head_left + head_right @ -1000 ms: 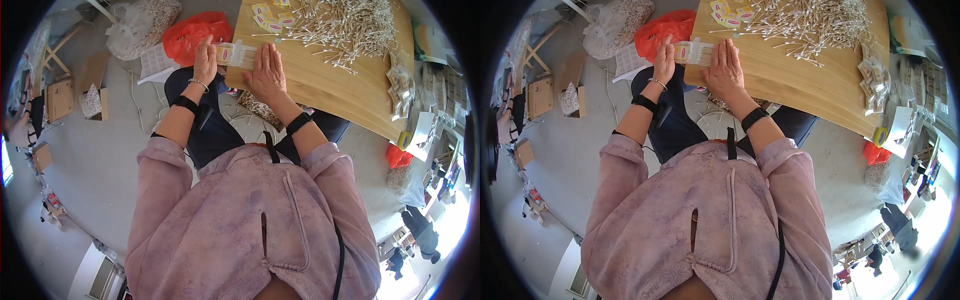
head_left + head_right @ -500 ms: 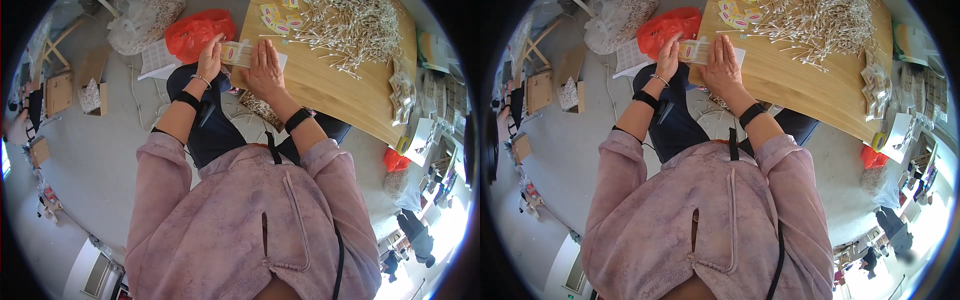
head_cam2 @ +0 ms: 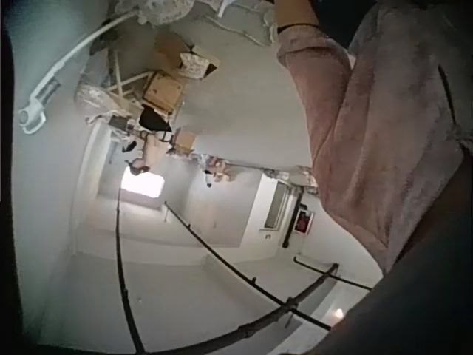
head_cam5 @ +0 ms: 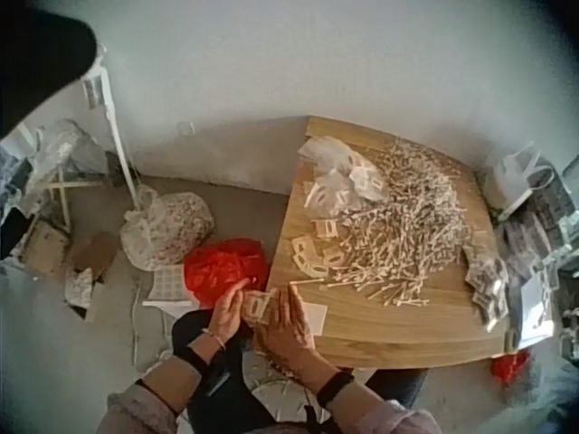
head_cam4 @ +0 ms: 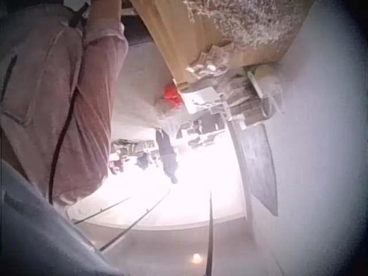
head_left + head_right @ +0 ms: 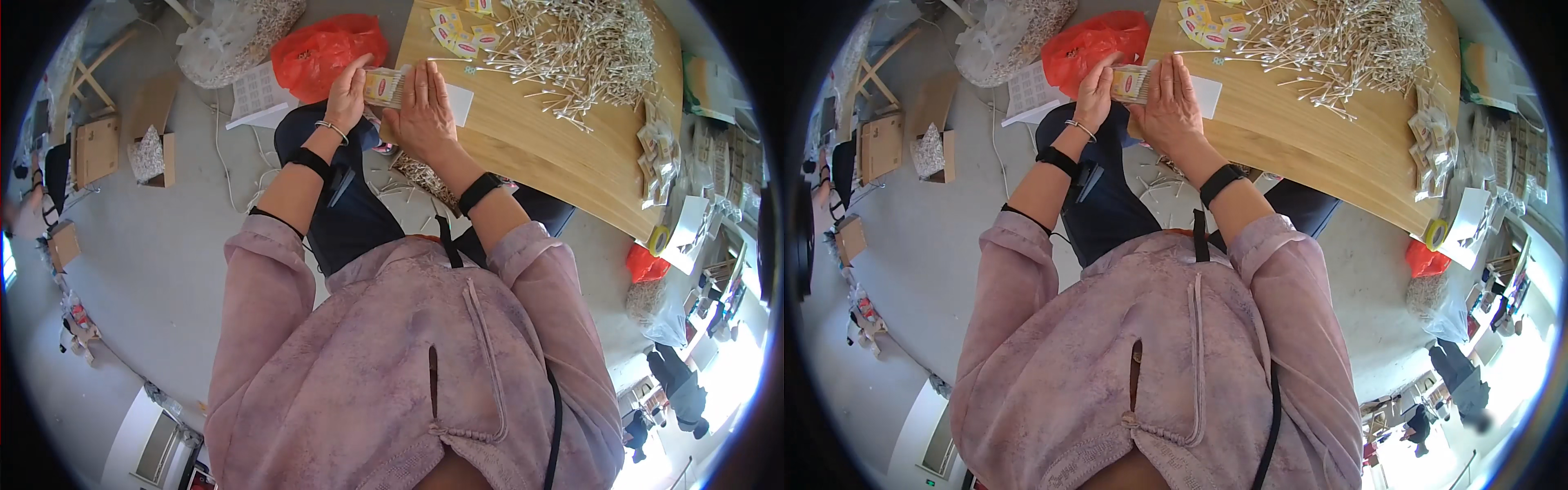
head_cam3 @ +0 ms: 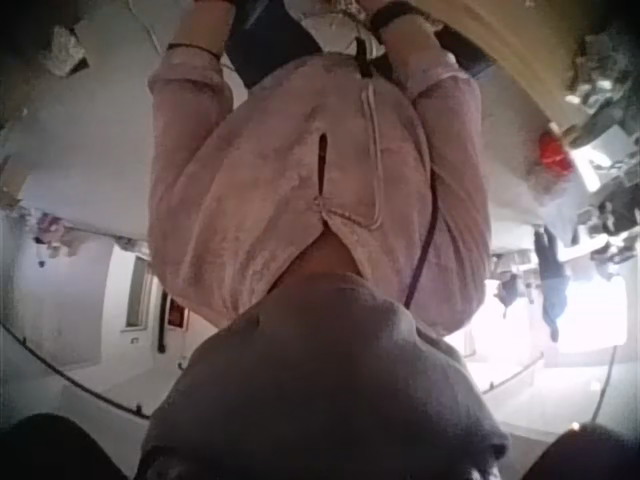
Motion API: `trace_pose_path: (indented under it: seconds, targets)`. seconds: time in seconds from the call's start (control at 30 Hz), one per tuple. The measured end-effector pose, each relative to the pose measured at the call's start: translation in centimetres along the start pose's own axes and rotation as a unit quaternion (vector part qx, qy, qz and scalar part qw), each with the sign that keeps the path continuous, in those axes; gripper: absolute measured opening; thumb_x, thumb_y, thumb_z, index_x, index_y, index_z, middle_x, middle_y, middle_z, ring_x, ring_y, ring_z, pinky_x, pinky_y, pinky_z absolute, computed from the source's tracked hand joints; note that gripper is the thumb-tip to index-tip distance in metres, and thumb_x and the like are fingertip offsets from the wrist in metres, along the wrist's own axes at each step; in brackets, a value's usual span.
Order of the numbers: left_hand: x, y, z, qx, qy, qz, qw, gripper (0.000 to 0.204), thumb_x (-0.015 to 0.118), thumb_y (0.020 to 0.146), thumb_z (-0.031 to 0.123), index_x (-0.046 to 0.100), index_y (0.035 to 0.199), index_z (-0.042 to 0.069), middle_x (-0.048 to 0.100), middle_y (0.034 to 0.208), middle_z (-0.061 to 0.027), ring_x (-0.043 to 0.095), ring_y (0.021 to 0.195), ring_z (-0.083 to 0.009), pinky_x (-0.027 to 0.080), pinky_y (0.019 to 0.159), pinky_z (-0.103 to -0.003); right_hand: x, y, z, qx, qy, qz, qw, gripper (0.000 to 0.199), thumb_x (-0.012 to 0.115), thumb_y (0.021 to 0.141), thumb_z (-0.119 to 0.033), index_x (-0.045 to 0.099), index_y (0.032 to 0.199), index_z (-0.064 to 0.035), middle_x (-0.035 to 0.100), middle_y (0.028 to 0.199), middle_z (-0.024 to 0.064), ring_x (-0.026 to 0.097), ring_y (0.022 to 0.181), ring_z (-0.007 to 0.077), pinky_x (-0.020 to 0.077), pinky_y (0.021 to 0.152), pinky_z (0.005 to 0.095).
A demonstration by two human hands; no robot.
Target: Packaging bunches of cotton swabs into small plastic bags.
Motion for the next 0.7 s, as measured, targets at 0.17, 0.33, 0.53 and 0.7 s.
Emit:
trace_pose_path:
  seconds: [0.17, 0.33, 0.53, 0.7]
  targets:
    - [0.0, -0.1, 0.4, 0.044, 0.054, 0.007, 0.998, 0.031, 0.039, 0.100, 0.021, 0.053, 0.121, 0.004, 0.062, 0.112, -0.0124, 0.059, 0.104, -0.0202, 0.044, 0.090, -0.030, 0.1, 0.4, -0.7, -0.002, 0.044, 0.019, 0.999, 0.078, 0.045, 0.088, -0.043, 0.022, 0.136, 0.0129, 0.021, 0.144, 0.0289, 0.011, 0.139, 0.0385, 0.0051, 0.114, 0.0431]
    - [-0.1, -0.2, 0.8, -0.026, 0.000, 0.002, 1.000, 0.030, 0.038, 0.099, 0.017, 0.054, 0.121, 0.004, 0.063, 0.109, -0.0132, 0.059, 0.101, -0.0187, 0.044, 0.089, -0.028, 0.3, 1.2, -0.5, 0.083, 0.246, 0.081, 0.962, 0.069, 0.049, 0.088, -0.023, 0.018, 0.137, 0.0137, 0.022, 0.142, 0.0326, 0.014, 0.137, 0.0434, 0.0088, 0.113, 0.0447]
    - [0.2, 0.0, 0.9, -0.047, -0.060, 0.004, 0.997, 0.032, 0.039, 0.099, 0.021, 0.053, 0.122, 0.004, 0.063, 0.107, -0.0104, 0.058, 0.099, -0.0163, 0.045, 0.087, -0.027, 2.2, 2.2, -0.8, 0.078, 0.412, 0.223, 0.880, 0.060, 0.041, 0.091, -0.013, 0.014, 0.138, 0.0125, 0.023, 0.141, 0.0347, 0.025, 0.132, 0.0457, 0.0189, 0.110, 0.0436]
    - [0.2, -0.3, 0.1, -0.044, -0.079, 0.011, 0.996, 0.032, 0.039, 0.099, 0.021, 0.053, 0.122, 0.005, 0.061, 0.109, -0.0094, 0.057, 0.100, -0.0159, 0.044, 0.088, -0.027, 1.3, 2.8, -2.9, 0.088, 0.535, 0.174, 0.822, 0.062, 0.036, 0.091, -0.018, 0.011, 0.140, 0.0109, 0.024, 0.142, 0.0320, 0.023, 0.133, 0.0455, 0.0214, 0.110, 0.0394]
Point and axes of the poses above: each hand's wrist, its own y-axis towards the middle knuckle, its own x-axis out of the palm, z = x × y, the point moved 1 cm from there along y, towards the middle knuckle
